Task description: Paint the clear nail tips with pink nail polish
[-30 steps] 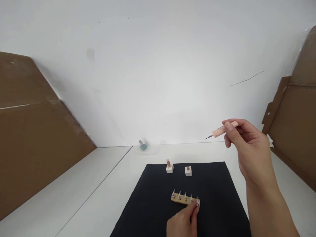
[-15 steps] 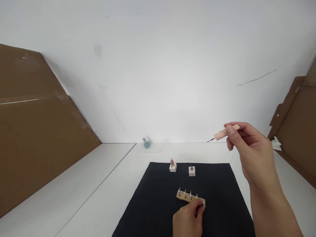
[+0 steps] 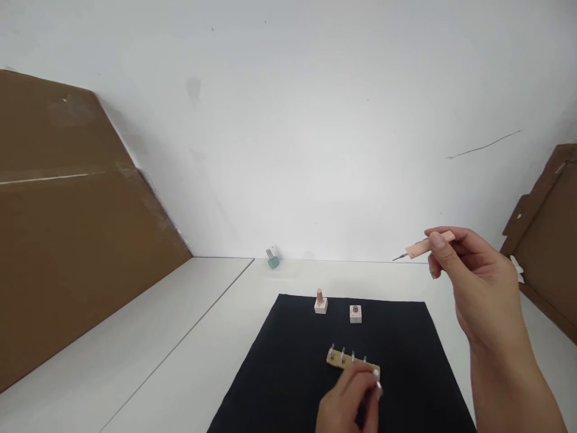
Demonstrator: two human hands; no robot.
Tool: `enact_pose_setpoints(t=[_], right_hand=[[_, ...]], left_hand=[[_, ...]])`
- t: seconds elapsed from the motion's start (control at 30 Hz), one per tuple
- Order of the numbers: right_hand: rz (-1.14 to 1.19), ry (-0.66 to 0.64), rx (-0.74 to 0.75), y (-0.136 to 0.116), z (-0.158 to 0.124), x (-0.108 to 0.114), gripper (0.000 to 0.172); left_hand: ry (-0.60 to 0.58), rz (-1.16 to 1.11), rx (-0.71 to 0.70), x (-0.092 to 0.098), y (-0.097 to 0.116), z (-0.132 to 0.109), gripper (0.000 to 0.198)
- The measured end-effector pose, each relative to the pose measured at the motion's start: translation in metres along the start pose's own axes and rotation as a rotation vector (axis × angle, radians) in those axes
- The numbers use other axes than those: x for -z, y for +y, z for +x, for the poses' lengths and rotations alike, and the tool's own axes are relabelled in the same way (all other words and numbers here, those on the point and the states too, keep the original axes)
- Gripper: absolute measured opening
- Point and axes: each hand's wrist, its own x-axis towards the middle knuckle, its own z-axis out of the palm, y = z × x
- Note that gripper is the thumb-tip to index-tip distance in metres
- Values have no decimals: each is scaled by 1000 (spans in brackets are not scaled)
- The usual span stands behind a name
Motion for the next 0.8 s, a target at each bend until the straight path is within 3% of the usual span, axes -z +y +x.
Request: enact_pose_setpoints(t=[0.1, 0.17, 0.3, 0.4, 0.5, 0.67, 0.8], right_hand=[[-10, 2, -10, 1, 2, 0, 17], [-20, 3, -21, -1, 2, -1, 18], [-32, -49, -50, -4, 0, -4, 21], [-30, -74, -58, -2, -2, -5, 25], [-44, -54, -44, 0, -4, -7, 27], [11, -71, -41, -5, -10, -15, 26], [17, -123, -71, -9, -15, -26, 28]], left_hand=[[179, -340, 352, 42, 5, 34, 7], [265, -529, 521, 73, 12, 64, 18], [314, -634, 464, 111, 38, 113, 20], [218, -639, 381, 113, 56, 131, 15], [70, -662, 321, 99, 62, 138, 10], [-115, -646, 315, 77, 50, 146, 9], [-217, -654, 341, 78, 42, 150, 11]])
